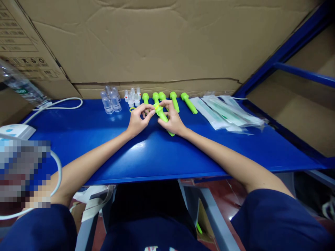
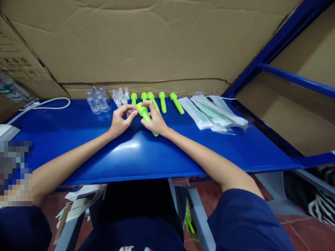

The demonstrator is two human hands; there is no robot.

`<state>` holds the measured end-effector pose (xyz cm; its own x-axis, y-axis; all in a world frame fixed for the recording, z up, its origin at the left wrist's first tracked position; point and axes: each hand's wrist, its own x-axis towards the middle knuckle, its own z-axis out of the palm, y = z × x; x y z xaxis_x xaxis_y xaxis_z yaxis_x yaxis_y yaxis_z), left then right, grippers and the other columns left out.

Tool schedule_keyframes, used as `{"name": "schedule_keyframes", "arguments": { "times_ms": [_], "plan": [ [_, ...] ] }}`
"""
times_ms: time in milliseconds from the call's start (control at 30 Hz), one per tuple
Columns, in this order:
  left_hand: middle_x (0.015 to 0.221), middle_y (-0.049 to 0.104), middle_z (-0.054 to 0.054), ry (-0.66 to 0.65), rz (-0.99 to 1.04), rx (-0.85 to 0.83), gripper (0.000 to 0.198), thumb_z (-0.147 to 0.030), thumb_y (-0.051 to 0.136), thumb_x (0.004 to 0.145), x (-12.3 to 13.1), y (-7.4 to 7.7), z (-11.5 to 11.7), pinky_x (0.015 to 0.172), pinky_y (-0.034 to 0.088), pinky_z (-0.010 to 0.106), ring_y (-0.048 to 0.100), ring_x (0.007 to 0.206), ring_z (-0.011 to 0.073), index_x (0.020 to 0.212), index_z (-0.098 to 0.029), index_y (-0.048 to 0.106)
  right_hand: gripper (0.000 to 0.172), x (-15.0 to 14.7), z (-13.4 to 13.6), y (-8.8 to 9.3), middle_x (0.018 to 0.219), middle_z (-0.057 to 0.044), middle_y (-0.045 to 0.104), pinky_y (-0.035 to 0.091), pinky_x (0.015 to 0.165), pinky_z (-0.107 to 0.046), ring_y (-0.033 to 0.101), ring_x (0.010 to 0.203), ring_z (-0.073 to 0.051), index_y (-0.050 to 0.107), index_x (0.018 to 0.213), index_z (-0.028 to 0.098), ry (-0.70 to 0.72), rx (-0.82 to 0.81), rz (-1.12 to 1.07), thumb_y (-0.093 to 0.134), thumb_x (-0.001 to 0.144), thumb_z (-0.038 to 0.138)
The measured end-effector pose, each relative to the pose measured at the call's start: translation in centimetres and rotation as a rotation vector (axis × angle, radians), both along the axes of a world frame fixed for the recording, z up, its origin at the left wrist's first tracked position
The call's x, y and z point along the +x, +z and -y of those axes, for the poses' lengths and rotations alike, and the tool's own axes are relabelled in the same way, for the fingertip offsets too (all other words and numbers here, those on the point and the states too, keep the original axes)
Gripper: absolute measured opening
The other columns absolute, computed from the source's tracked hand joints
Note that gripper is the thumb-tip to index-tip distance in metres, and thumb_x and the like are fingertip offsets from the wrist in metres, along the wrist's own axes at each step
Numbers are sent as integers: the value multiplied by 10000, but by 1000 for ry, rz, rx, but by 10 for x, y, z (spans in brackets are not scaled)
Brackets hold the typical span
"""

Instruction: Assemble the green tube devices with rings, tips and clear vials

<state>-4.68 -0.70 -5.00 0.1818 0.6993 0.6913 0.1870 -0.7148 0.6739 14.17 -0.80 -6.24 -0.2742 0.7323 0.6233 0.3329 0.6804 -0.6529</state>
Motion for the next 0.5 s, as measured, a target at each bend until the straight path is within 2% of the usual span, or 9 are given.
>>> {"name": "schedule_keyframes", "arguments": {
  "times_ms": [167, 300, 400, 500],
  "plan": [
    [877, 715, 49, 13, -39, 63, 251, -415, 663, 946, 0, 2, 3, 628, 472, 256, 567, 651, 118, 1011, -185, 741, 546, 0, -1, 0, 1311, -122, 567, 657, 841, -460, 589, 1295, -324, 449, 1264, 303, -24, 23, -2, 690, 775, 323],
    [882, 718, 48, 35, -47, 111, 239, -383, 637, 963, 2, 4, 6, 625, 476, 259, 564, 643, 116, 1060, -192, 743, 597, -1, -2, -2, 1368, -133, 565, 665, 838, -448, 585, 1354, -330, 403, 1318, 313, -50, 86, -32, 697, 799, 339],
    [877, 715, 47, 44, -46, 125, 235, -384, 633, 969, 2, 5, 7, 624, 479, 256, 567, 638, 112, 1038, -186, 740, 626, -1, -3, -4, 1351, -140, 592, 667, 812, -430, 655, 1263, -310, 376, 1335, 308, -86, 124, -55, 711, 807, 334],
    [873, 711, 44, 23, -38, 133, 223, -366, 644, 966, 1, 4, 7, 613, 475, 252, 569, 630, 108, 1047, -182, 740, 607, 1, -4, -6, 1375, -146, 600, 667, 822, -437, 710, 1165, -294, 381, 1323, 309, -100, 95, -39, 721, 822, 349]
  ]
}}
